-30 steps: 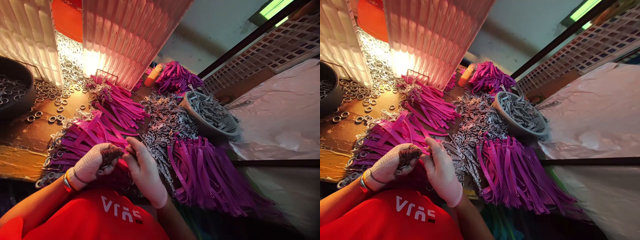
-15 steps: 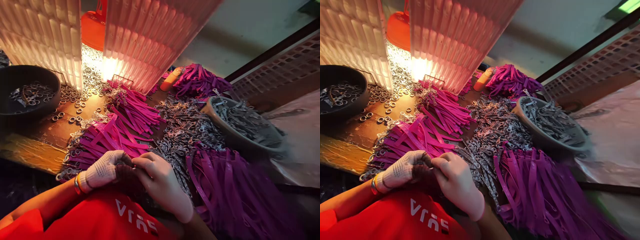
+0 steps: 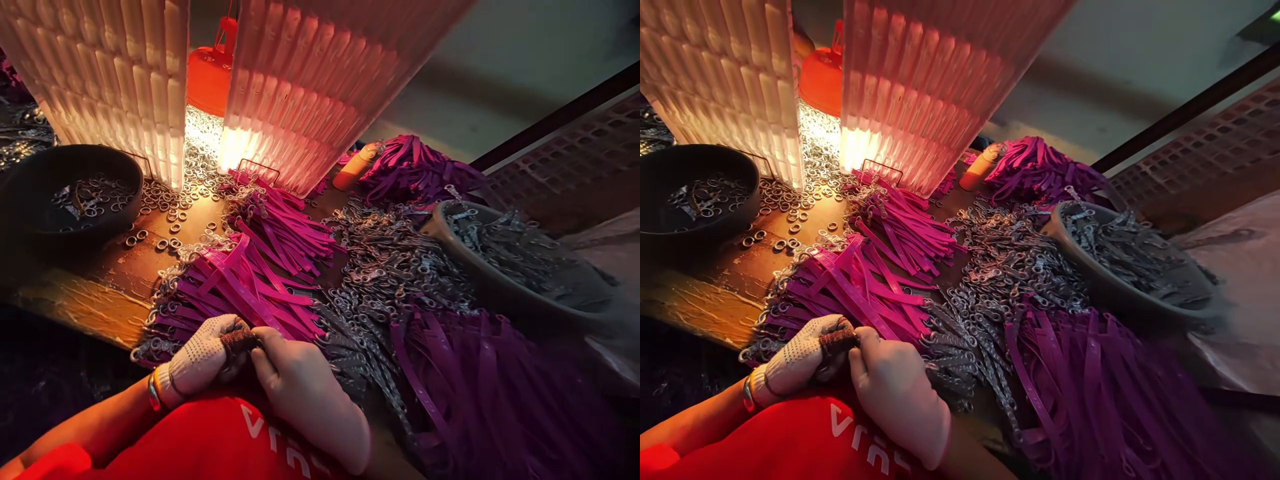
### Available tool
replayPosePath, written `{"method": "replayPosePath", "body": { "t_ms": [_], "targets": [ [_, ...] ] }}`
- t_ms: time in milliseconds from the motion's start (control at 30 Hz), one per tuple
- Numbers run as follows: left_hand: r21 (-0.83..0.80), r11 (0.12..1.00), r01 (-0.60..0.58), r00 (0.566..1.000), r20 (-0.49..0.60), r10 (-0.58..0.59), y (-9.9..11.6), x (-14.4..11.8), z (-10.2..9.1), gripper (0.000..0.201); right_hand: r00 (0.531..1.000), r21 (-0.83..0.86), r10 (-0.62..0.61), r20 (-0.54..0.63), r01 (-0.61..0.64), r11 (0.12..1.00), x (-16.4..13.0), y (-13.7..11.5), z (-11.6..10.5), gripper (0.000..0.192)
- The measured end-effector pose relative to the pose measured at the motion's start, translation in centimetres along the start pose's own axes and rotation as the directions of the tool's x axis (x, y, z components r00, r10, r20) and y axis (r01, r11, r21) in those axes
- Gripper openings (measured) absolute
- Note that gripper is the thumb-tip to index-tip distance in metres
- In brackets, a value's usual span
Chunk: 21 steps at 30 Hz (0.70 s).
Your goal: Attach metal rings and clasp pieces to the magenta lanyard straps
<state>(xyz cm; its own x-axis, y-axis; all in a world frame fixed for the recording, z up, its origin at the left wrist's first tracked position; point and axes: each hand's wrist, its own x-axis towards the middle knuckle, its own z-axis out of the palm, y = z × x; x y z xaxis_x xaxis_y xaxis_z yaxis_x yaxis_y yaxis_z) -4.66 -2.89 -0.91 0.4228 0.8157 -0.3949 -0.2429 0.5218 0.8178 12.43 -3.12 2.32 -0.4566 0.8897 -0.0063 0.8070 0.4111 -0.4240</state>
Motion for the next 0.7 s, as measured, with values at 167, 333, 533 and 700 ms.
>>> {"method": "replayPosePath", "body": {
  "t_ms": [167,333,533,700],
  "targets": [
    [-0.062,0.998,0.002,0.995,-0.1,-0.008,-1.1,-1.1,-0.5,0.042,0.997,-0.199,0.025,0.075,-0.01,0.98,0.5,-1.8,0.7,0.02],
    [-0.151,0.985,-0.089,0.983,-0.175,0.063,0.7,-1.8,-0.7,0.04,0.999,0.38,-0.013,0.044,-0.004,0.925,1.0,-2.3,0.5,0.033],
    [-0.442,0.894,-0.073,0.992,-0.121,0.022,1.9,-0.5,-2.2,0.04,0.949,-0.081,-0.227,-0.22,0.215,0.973,7.0,-0.1,-3.2,0.019],
    [-0.226,0.973,0.044,0.992,0.126,-0.016,1.6,1.3,-1.2,0.034,0.88,-0.3,-0.451,0.152,0.476,0.827,13.2,1.3,-2.6,0.015]
  ]
}}
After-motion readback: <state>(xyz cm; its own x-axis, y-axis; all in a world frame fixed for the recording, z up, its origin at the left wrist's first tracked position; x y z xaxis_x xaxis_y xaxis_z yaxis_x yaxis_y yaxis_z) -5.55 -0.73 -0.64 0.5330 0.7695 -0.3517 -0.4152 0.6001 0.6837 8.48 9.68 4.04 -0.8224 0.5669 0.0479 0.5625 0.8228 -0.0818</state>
